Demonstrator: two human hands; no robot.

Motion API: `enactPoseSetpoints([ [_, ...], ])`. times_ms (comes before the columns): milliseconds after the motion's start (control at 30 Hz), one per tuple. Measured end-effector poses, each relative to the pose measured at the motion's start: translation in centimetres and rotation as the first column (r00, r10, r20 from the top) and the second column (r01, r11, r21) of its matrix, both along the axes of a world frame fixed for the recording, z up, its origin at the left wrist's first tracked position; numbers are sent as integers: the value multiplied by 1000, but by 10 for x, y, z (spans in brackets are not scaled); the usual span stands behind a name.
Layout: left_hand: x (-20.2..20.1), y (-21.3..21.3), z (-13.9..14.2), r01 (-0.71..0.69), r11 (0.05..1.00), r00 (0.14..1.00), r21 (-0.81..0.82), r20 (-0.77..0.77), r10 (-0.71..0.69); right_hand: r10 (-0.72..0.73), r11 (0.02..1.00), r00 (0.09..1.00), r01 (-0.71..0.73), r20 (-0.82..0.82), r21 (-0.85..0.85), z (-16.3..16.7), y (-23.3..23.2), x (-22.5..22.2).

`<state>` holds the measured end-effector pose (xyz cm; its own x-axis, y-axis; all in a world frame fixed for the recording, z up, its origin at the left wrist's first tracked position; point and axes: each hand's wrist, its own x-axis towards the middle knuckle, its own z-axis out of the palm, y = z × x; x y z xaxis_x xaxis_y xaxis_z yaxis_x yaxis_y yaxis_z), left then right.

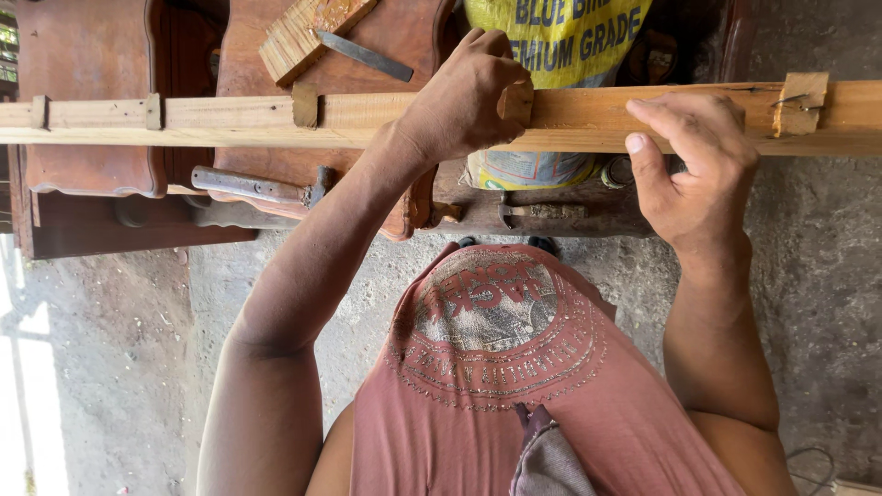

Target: The person hammers small wooden blocks onto a long wooden rail resting on old furniture, then spreads yellow wood glue onto a block with a small stick and presses the glued blocks onto the rail, fitting them into place by hand.

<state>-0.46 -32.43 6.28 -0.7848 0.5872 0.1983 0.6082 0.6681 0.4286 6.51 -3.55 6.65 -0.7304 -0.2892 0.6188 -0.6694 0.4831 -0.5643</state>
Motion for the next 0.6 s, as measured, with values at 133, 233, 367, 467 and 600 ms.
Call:
enactPoseSetpoints([
  [133,4,-21,10,13,984,998,176,-57,-3,72,996,997,-72,-9,50,7,-17,-9],
  [233,18,-52,14,-75,938,993,338,-63,102,111,984,993,-104,-41,145,14,-28,-17],
  [367,37,-68,-3,-188,958,964,215,-144,221,169,953,985,-155,-31,259,22,-50,-29],
  [467,43,-65,-24,-219,940,946,263,-178,270,205,922,979,-187,-17,339,26,-69,-37],
  [600,45,-68,-42,-194,931,937,308,-224,269,192,860,981,-162,-12,485,27,-88,-36],
])
